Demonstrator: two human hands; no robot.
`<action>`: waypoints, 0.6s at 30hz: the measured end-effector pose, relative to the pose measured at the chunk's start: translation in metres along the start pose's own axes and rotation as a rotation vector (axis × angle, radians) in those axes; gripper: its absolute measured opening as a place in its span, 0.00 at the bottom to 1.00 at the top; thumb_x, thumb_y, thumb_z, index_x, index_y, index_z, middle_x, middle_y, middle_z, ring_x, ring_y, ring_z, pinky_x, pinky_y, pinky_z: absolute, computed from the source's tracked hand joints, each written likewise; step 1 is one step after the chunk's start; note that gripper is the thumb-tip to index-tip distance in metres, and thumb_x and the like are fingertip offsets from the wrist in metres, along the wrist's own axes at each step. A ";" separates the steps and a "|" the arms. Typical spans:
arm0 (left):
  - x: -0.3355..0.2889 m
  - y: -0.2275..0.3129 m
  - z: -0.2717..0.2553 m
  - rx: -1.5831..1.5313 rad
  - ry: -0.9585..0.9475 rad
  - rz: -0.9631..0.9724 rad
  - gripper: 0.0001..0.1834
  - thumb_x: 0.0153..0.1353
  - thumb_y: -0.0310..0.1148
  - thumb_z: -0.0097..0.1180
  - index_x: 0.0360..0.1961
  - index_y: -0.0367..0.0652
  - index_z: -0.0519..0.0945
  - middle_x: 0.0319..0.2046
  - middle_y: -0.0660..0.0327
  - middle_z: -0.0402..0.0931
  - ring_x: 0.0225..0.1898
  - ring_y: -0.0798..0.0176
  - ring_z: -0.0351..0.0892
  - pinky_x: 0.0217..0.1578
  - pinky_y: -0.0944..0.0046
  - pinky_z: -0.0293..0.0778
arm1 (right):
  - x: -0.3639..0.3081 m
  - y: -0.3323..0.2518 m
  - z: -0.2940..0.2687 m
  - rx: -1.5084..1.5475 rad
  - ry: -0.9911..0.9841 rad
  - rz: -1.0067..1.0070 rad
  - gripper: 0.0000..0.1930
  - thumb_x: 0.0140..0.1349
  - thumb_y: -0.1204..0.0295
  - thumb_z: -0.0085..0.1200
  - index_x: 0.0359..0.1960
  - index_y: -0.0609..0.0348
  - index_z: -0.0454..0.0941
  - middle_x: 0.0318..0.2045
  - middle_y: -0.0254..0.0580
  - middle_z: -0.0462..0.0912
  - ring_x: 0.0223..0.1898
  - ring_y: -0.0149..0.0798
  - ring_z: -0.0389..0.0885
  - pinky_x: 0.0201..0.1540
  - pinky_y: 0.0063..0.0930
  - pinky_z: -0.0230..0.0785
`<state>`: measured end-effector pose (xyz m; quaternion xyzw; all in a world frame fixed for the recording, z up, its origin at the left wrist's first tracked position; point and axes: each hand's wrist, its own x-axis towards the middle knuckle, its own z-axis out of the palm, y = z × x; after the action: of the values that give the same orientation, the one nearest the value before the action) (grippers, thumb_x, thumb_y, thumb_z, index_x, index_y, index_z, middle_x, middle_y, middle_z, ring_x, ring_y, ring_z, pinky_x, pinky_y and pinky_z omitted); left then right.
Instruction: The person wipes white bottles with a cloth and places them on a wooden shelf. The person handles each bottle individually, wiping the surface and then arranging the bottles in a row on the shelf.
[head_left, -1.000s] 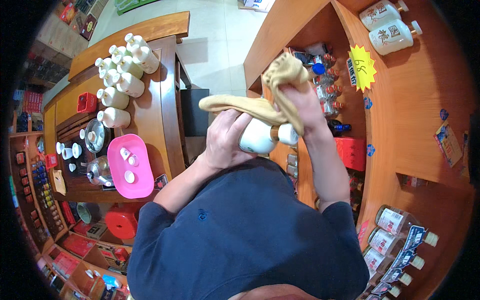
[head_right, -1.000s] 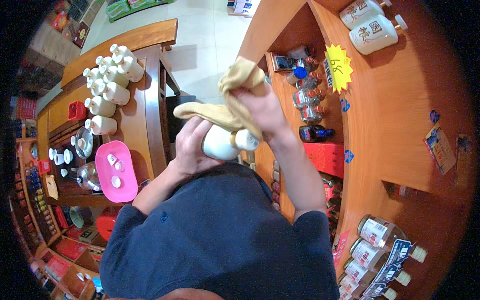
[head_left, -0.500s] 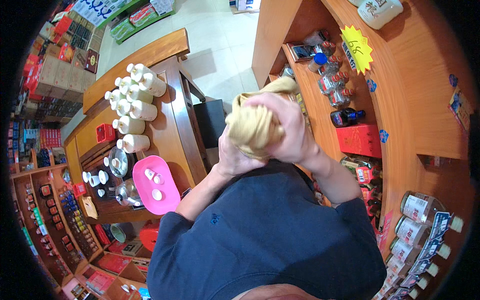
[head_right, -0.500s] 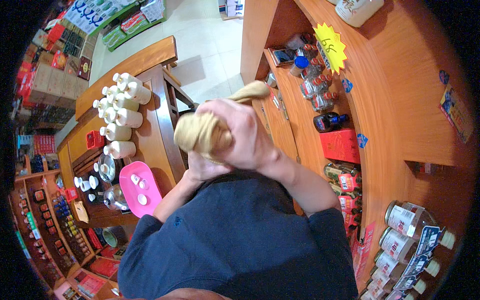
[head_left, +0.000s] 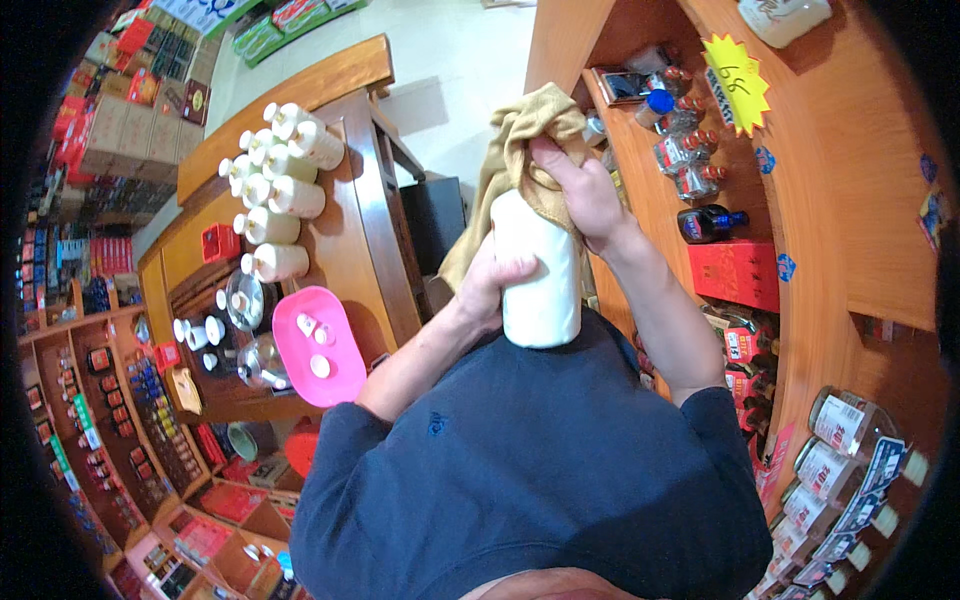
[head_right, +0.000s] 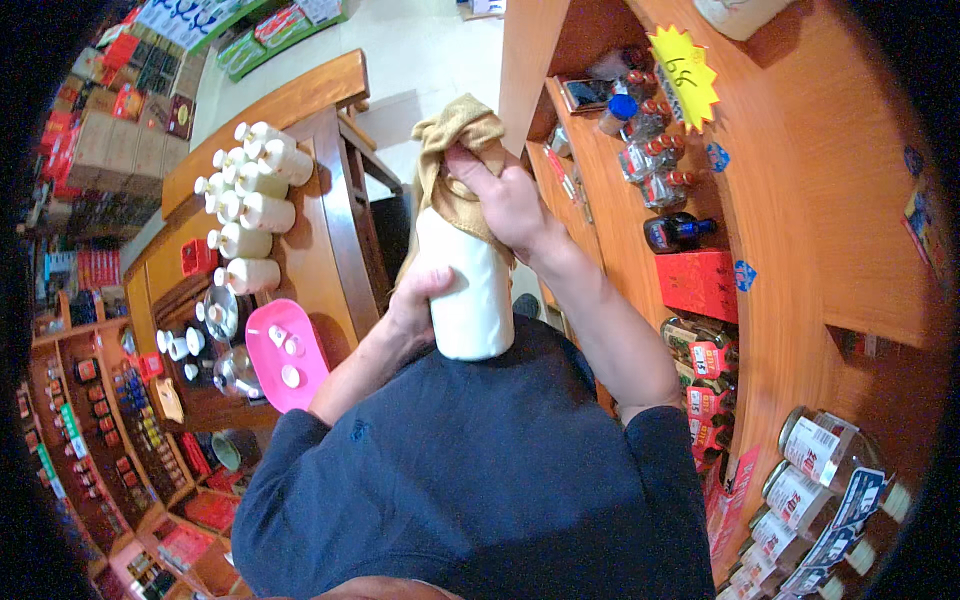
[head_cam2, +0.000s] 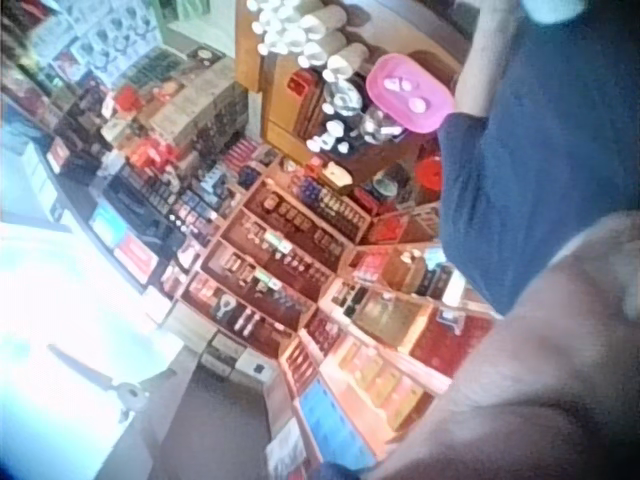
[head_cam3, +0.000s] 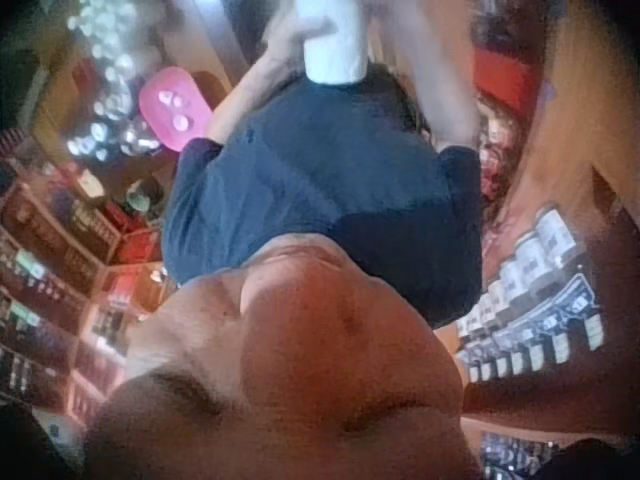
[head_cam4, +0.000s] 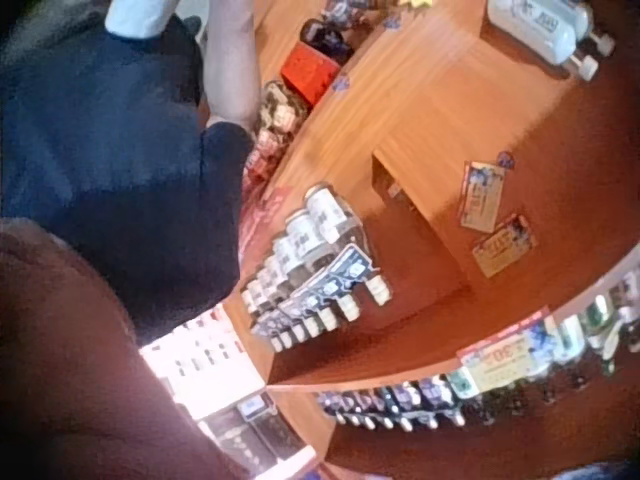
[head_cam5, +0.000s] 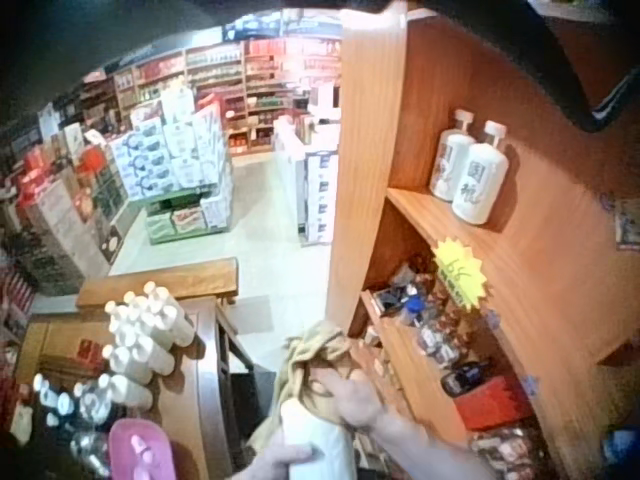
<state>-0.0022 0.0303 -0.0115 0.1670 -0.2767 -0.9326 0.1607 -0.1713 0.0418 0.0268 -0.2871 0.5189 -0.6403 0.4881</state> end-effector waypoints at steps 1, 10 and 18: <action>0.001 0.001 -0.002 -0.020 -0.012 0.017 0.46 0.54 0.52 0.72 0.66 0.37 0.66 0.52 0.55 0.78 0.51 0.57 0.82 0.53 0.54 0.80 | -0.006 0.007 -0.001 -0.082 -0.022 -0.123 0.16 0.75 0.63 0.49 0.57 0.60 0.77 0.47 0.35 0.83 0.49 0.30 0.80 0.54 0.26 0.72; 0.024 0.039 -0.013 -0.275 0.247 0.091 0.42 0.72 0.63 0.42 0.73 0.41 0.60 0.67 0.46 0.68 0.67 0.48 0.70 0.66 0.45 0.70 | -0.089 0.007 0.007 -0.882 -0.327 -0.527 0.40 0.51 0.72 0.64 0.70 0.57 0.67 0.74 0.60 0.58 0.77 0.67 0.48 0.78 0.56 0.42; 0.033 0.027 0.006 0.021 0.350 0.063 0.38 0.76 0.62 0.28 0.74 0.46 0.59 0.66 0.53 0.68 0.64 0.53 0.73 0.62 0.53 0.74 | -0.001 0.003 0.006 -0.598 -0.130 -0.477 0.44 0.51 0.69 0.68 0.70 0.69 0.62 0.71 0.67 0.59 0.72 0.65 0.58 0.77 0.51 0.45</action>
<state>-0.0282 -0.0010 0.0014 0.3198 -0.2594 -0.8808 0.2337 -0.1649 0.0402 0.0257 -0.5695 0.5692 -0.5367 0.2522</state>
